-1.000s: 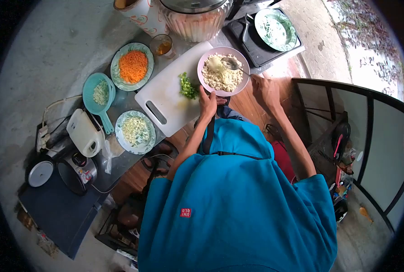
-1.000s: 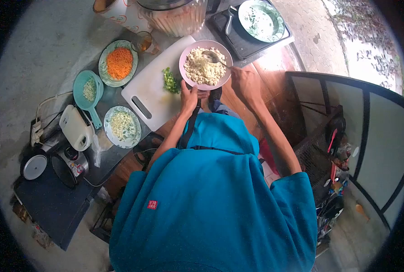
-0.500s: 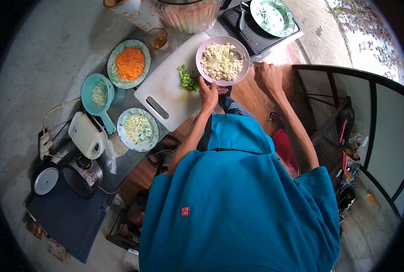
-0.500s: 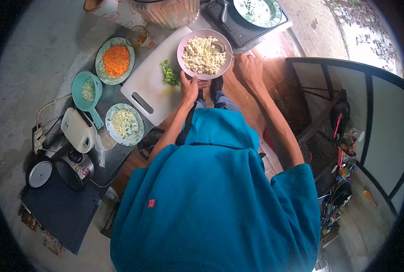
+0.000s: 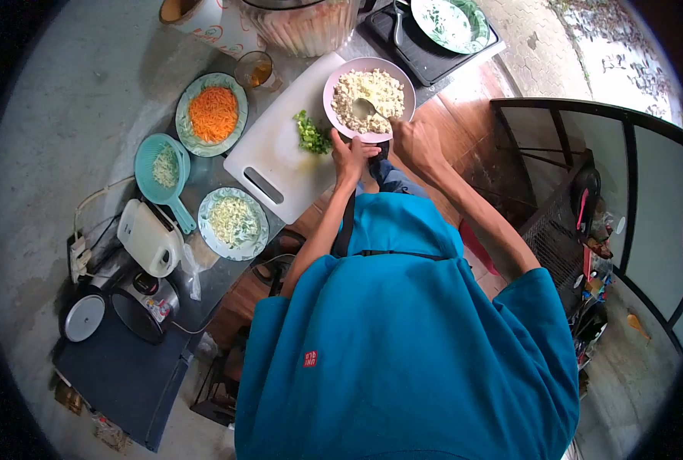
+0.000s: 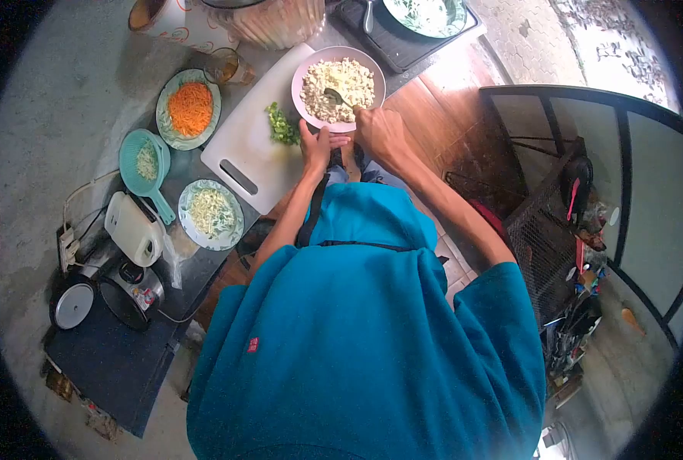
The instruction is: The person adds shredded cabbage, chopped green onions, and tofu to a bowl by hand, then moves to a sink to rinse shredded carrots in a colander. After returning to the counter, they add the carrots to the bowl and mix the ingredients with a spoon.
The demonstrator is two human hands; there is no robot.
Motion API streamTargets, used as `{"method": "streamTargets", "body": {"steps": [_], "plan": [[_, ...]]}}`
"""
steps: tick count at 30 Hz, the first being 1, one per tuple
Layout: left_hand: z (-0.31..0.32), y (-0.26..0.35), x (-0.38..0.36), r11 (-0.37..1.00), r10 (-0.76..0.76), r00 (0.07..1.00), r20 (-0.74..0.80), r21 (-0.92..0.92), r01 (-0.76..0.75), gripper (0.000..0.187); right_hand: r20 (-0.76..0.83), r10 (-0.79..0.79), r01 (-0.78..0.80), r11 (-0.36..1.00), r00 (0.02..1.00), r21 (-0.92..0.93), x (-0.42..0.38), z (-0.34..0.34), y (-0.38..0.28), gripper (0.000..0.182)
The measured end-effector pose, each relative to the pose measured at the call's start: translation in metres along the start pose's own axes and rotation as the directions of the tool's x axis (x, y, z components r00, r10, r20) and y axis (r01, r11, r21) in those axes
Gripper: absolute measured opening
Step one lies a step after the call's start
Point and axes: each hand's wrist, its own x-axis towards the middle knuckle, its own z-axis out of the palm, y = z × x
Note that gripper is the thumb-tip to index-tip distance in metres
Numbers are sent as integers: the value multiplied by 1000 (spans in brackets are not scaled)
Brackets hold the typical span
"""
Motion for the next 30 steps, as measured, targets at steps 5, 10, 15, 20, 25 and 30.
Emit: {"method": "streamTargets", "body": {"steps": [5,10,15,20,25,30], "plan": [[0,-6,1,999,36,999,10,17,-36,57,32,96,-98,995,995,35,-9,0,18,15],[-2,-6,1,999,49,998,31,14,-50,59,-27,243,-239,965,970,110,-8,-18,31,17],[-2,-5,0,1000,20,1000,9,11,-20,63,-31,180,-180,984,983,11,3,-11,22,16],[-4,-4,-2,1000,7,999,51,-5,-7,64,-8,175,-175,984,984,24,10,-1,8,14],[-3,-7,3,999,20,1000,4,-48,-20,60,-103,154,-156,988,983,-8,6,-24,22,14],[-1,-1,-2,999,26,1000,15,18,-26,60,-71,190,-191,982,979,-6,19,-18,51,16]]}}
